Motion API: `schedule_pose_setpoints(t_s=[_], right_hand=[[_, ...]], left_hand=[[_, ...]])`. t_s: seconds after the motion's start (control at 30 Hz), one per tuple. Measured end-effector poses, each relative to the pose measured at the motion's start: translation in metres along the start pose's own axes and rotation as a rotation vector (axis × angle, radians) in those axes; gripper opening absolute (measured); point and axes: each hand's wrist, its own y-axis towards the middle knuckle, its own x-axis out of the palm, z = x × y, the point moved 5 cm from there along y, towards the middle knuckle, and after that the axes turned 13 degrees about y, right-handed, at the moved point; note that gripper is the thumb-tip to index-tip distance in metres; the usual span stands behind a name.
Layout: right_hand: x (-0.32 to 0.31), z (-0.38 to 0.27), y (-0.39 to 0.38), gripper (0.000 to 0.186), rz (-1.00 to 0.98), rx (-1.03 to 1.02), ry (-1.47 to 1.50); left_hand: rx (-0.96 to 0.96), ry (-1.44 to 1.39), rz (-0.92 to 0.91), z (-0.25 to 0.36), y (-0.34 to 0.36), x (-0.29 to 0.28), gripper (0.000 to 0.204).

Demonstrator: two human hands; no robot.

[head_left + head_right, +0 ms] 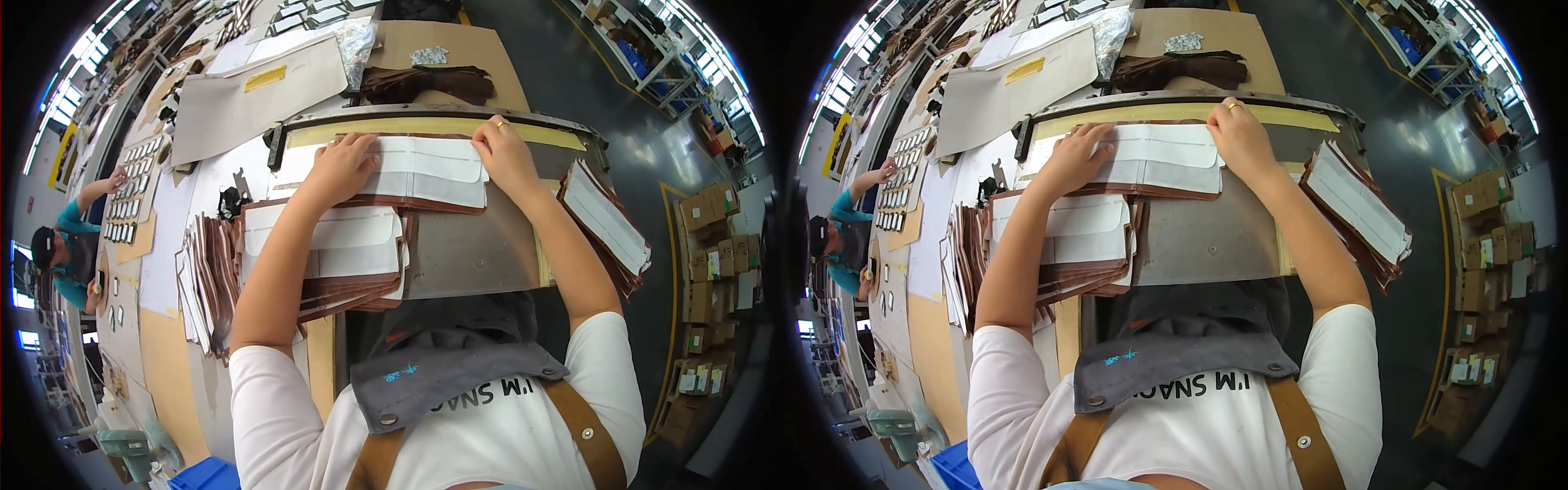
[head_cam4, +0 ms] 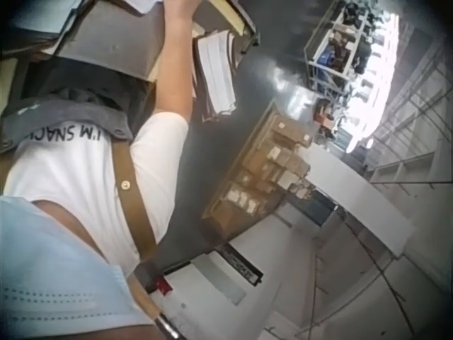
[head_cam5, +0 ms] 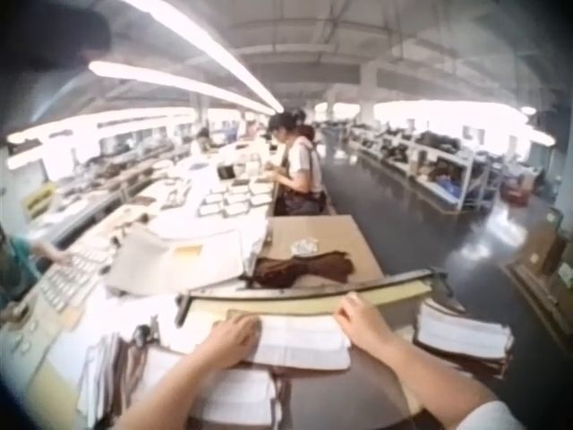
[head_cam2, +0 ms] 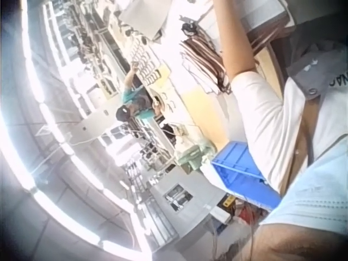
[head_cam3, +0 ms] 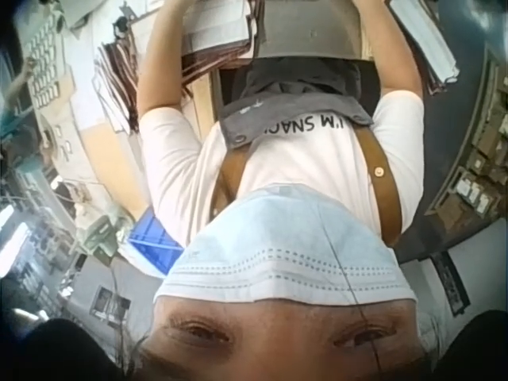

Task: Aligning and folding leather lining pieces using a metal jig on a workshop table.

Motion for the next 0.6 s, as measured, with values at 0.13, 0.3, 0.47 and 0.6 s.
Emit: schedule_pose_setpoints(t_s=[0.13,0.3,0.47,0.6], right_hand=[[-0.006,-0.027,-0.008,0.01,0.028,-0.264,-0.184],[-0.009,-0.015,-0.016,0.008,0.007,-0.124,-0.106],[-0.014,-0.029,-0.02,0.008,0.037,-0.244,-0.201],[-0.028,-0.048,-0.02,0.01,0.157,-0.188,0.178]], left_hand=[[-0.01,0.065,-0.19,0.005,0.004,-0.01,0.035],[0.143,0.115,-0.207,0.015,0.016,-0.008,0.034],[0.149,0.02,-0.267,0.024,0.024,0.001,0.041],[0.166,-0.103,-0.157,0.021,0.024,-0.011,0.045]])
